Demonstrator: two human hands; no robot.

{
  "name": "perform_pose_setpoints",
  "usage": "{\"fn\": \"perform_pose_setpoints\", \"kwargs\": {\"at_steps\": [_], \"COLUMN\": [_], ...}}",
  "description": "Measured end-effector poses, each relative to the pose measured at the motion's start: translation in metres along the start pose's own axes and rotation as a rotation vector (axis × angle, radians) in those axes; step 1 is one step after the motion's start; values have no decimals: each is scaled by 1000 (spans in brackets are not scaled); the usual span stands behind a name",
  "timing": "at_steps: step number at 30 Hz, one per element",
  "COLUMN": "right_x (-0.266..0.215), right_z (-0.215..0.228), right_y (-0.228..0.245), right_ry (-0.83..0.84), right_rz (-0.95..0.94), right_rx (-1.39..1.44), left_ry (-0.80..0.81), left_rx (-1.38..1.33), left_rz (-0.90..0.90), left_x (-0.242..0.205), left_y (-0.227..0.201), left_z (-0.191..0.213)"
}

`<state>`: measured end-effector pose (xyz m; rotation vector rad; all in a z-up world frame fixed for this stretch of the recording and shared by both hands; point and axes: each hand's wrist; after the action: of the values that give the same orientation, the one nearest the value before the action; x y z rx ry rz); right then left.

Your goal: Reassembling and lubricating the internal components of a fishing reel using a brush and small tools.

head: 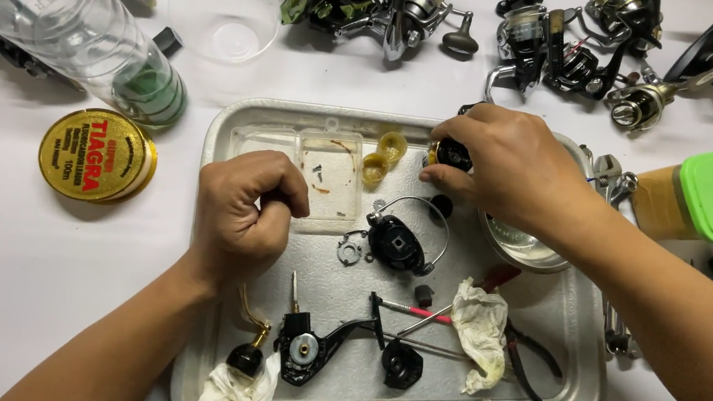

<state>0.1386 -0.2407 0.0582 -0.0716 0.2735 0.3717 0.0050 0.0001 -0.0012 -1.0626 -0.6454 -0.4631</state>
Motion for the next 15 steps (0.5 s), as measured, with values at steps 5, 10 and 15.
{"fn": "perform_pose_setpoints", "kwargs": {"at_steps": [5,10,15], "right_x": [-18,-22,-21], "right_z": [-7,-26,-43], "right_y": [-20,-26,-23], "right_ry": [-440,-305,-359], "right_rz": [434,583,572], "right_rx": [-55,-190,-319], "left_ry": [-6,0,-10], "left_rx": [-8,-18,-4], "left_rz": [3,2,10], "left_x": [1,1,0], "left_y": [-1,-1,0], "left_z": [0,0,0]}}
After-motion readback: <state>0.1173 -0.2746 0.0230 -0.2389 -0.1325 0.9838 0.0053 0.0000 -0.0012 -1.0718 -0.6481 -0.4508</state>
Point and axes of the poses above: each hand's wrist, its own x-axis towards the middle knuckle, its own z-axis out of the back of the hand, y = z × x, and after that the axes turned 14 degrees about -z, right-handed
